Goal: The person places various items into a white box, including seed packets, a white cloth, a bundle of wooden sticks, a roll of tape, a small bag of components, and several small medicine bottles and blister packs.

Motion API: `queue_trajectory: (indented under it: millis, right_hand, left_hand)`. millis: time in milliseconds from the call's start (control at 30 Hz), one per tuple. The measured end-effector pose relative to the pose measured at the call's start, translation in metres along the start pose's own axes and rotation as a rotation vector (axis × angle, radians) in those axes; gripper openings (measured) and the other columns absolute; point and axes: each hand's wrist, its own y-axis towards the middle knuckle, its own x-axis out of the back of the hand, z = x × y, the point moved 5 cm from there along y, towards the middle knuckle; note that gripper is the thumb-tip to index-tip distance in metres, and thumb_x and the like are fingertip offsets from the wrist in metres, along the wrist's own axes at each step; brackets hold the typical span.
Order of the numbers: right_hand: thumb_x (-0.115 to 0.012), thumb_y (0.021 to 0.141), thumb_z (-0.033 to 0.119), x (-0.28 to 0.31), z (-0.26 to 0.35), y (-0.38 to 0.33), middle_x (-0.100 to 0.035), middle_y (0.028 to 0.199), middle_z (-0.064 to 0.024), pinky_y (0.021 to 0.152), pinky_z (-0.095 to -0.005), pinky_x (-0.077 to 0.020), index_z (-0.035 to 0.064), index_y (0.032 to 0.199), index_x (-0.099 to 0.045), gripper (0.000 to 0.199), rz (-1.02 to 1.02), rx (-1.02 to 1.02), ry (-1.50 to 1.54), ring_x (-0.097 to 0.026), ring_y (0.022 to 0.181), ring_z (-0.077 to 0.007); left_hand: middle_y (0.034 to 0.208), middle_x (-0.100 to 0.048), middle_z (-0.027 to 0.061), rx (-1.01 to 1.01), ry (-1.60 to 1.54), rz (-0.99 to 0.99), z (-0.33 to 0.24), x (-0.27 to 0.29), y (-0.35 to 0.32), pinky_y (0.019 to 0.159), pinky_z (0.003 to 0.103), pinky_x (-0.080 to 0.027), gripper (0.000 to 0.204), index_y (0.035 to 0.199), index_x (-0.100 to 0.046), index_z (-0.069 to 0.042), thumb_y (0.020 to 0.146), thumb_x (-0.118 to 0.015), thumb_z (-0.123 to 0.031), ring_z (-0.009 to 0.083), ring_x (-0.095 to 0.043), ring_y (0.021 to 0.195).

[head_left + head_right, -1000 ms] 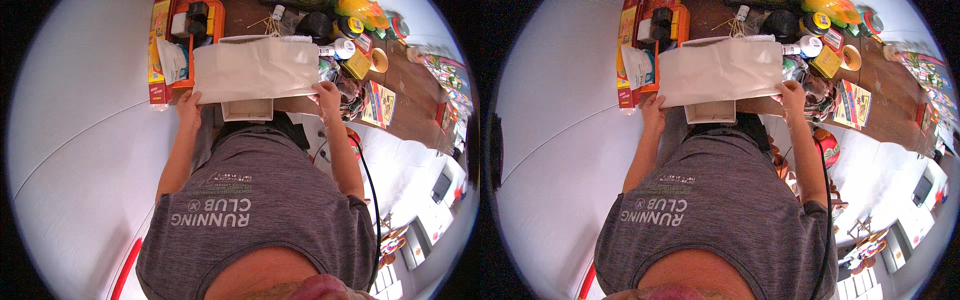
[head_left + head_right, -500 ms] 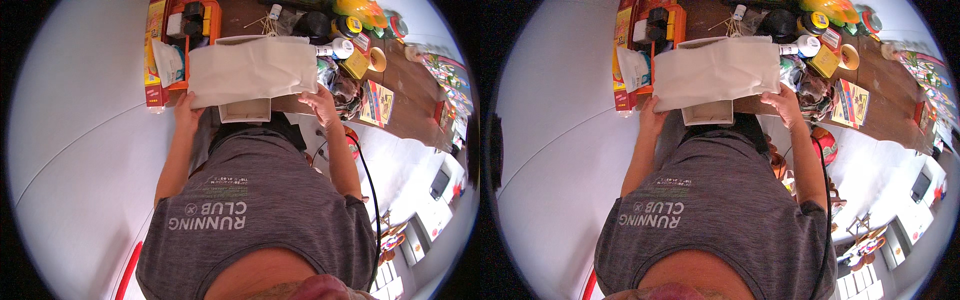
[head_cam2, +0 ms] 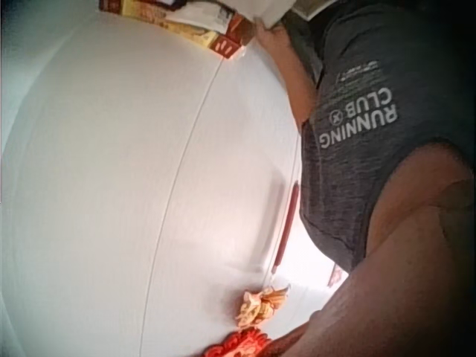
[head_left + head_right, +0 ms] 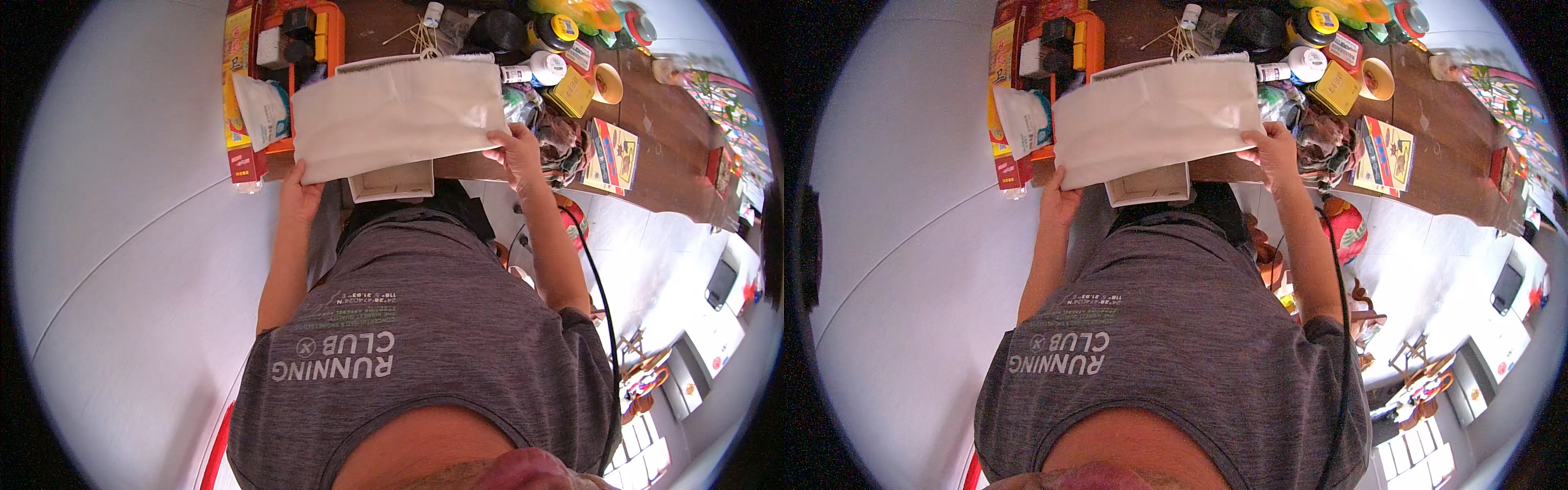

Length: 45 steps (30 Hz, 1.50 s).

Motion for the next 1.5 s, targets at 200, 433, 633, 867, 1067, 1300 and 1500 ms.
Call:
queue_trajectory:
  millis: [200, 433, 633, 867, 1067, 1300, 1500]
  right_hand:
    - [-0.065, 0.084, 0.000, -0.027, 0.028, -0.028, -0.064, 0.114, -0.0189, 0.062, -0.0305, -0.0636, -0.0091, 0.144, -0.042, 0.065, -0.041, 0.157, 0.015, -0.071, 0.089, -0.0248]
    - [-0.062, 0.086, 0.000, -0.055, 0.058, -0.061, -0.063, 0.120, -0.0203, 0.062, -0.0321, -0.0645, -0.0045, 0.150, -0.036, 0.069, -0.032, 0.248, 0.133, -0.071, 0.092, -0.0261]
    - [-0.068, 0.089, 0.003, -0.102, 0.099, -0.096, -0.063, 0.124, -0.0197, 0.076, -0.0368, -0.0635, -0.0012, 0.155, -0.026, 0.078, 0.163, 0.451, 0.264, -0.069, 0.102, -0.0280]
    - [-0.082, 0.084, 0.017, -0.152, 0.115, -0.121, -0.055, 0.142, -0.0219, 0.098, -0.0385, -0.0517, 0.0017, 0.156, -0.031, 0.090, 0.510, 0.810, 0.028, -0.059, 0.126, -0.0290]
    - [-0.078, 0.089, 0.028, -0.180, 0.083, -0.079, -0.057, 0.140, -0.0174, 0.106, -0.0364, -0.0455, -0.0032, 0.147, -0.046, 0.074, 0.498, 0.413, -0.055, -0.053, 0.133, -0.0234]
    - [-0.078, 0.089, 0.023, -0.201, 0.056, -0.068, -0.057, 0.141, -0.0175, 0.106, -0.0372, -0.0456, -0.0007, 0.155, -0.035, 0.081, 0.859, 0.106, 0.201, -0.057, 0.126, -0.0208]
    - [-0.076, 0.086, 0.002, -0.183, 0.074, -0.083, -0.063, 0.130, -0.0134, 0.099, -0.0334, -0.0516, 0.0027, 0.154, -0.038, 0.078, 0.696, 0.294, 0.274, -0.062, 0.115, -0.0189]
  left_hand:
    - [0.129, -0.062, 0.0172, -0.603, 0.734, -0.082, -0.034, -0.002, -0.016, 0.101, 0.041, -0.049, 0.058, 0.136, -0.054, 0.001, 0.091, -0.076, -0.027, 0.0301, -0.059, 0.119]
    - [0.131, -0.058, 0.0234, -1.183, 1.612, 0.587, 0.013, -0.161, -0.110, 0.111, 0.050, -0.038, 0.075, 0.134, -0.055, 0.002, 0.079, -0.083, -0.040, 0.0414, -0.051, 0.126]
    - [0.124, -0.062, 0.0215, -1.244, 1.618, 0.562, 0.028, -0.178, -0.115, 0.110, 0.050, -0.040, 0.056, 0.134, -0.055, 0.001, 0.089, -0.071, -0.029, 0.0404, -0.055, 0.120]
    - [0.112, -0.070, 0.0039, -0.471, 0.865, 0.391, -0.055, -0.177, -0.144, 0.091, 0.028, -0.049, 0.035, 0.128, -0.065, 0.001, 0.103, -0.061, -0.024, 0.0111, -0.062, 0.101]
    - [0.127, -0.066, 0.0165, -0.263, 0.523, 0.322, -0.114, -0.164, -0.170, 0.103, 0.041, -0.050, 0.038, 0.132, -0.056, 0.007, 0.101, -0.060, -0.014, 0.0262, -0.064, 0.116]
    - [0.135, -0.061, 0.0184, -0.171, 0.454, 0.271, -0.125, -0.152, -0.161, 0.107, 0.042, -0.048, 0.049, 0.139, -0.048, 0.009, 0.103, -0.056, -0.023, 0.0291, -0.062, 0.121]
    - [0.141, -0.056, 0.0203, -0.157, 0.425, 0.267, -0.118, -0.143, -0.148, 0.106, 0.040, -0.048, 0.060, 0.147, -0.039, 0.008, 0.101, -0.058, -0.025, 0.0289, -0.060, 0.124]
